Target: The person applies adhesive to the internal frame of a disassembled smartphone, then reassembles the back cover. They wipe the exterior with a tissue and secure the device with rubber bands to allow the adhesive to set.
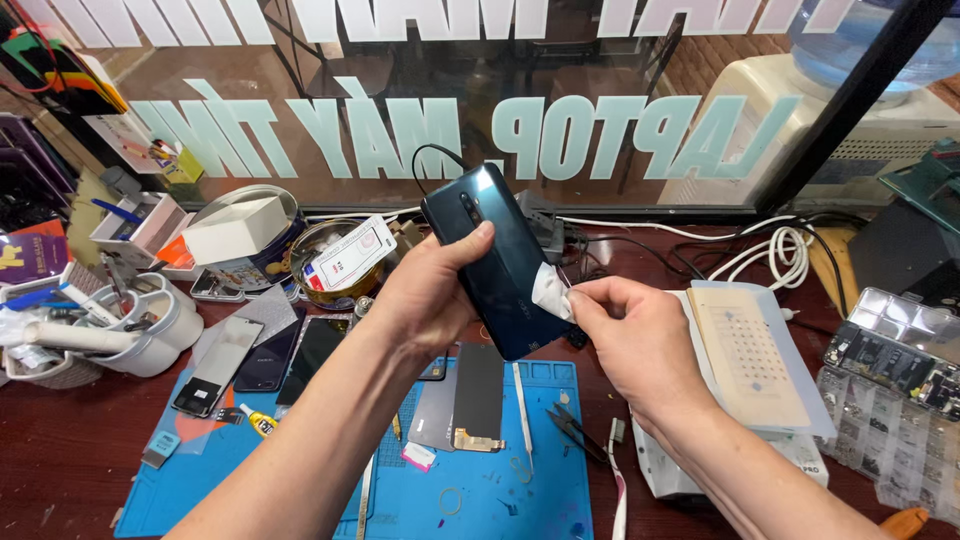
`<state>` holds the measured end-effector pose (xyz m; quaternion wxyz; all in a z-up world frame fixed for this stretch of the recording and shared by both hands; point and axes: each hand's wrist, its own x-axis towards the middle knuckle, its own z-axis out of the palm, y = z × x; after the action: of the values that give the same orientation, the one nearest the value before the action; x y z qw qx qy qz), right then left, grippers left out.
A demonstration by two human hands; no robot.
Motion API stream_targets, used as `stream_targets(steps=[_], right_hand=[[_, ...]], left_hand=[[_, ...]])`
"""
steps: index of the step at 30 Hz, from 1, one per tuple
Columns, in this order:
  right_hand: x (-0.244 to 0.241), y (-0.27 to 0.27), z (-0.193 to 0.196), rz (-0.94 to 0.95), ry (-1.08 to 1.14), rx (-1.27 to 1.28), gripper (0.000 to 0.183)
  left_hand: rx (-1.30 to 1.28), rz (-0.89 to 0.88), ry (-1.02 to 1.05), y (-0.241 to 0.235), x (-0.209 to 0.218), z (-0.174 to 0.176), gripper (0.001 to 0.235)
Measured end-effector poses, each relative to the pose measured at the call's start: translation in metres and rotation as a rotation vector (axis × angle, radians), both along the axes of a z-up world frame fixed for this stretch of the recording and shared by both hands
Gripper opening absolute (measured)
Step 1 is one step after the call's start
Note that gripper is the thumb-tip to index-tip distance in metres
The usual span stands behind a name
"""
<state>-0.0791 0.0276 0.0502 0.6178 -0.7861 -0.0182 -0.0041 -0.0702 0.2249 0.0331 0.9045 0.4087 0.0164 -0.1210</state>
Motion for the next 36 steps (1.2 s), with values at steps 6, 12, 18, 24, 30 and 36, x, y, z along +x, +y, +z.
stream_targets(steps=[6, 12, 18, 24, 30, 36], right_hand=[[0.044, 0.000, 0.012, 0.068, -0.038, 0.130, 0.015], [0.012, -0.036, -0.046, 0.078, 0.213, -0.091, 0.017], [0.037, -0.050, -0.034, -0.030, 0.317, 0.424, 0.020], [0.029, -0.011, -0.039, -0.096, 0.140, 0.363, 0.016], [0.021, 0.003, -0.031, -0.173, 0.131, 0.457, 0.015], [0.022, 0.015, -0.037, -0.190, 0.169, 0.288, 0.024]], left_hand=[[-0.075, 0.029, -0.070, -0.025, 0.011, -0.013, 0.029], [-0.264, 0.253, 0.071, 0.015, 0.025, -0.009, 0.028], [-0.356, 0.293, 0.173, 0.005, 0.028, -0.026, 0.026], [-0.396, 0.358, 0.215, -0.016, 0.030, -0.046, 0.032], [-0.467, 0.452, 0.223, -0.022, 0.033, -0.047, 0.032], [-0.467, 0.528, 0.175, -0.023, 0.038, -0.050, 0.030]])
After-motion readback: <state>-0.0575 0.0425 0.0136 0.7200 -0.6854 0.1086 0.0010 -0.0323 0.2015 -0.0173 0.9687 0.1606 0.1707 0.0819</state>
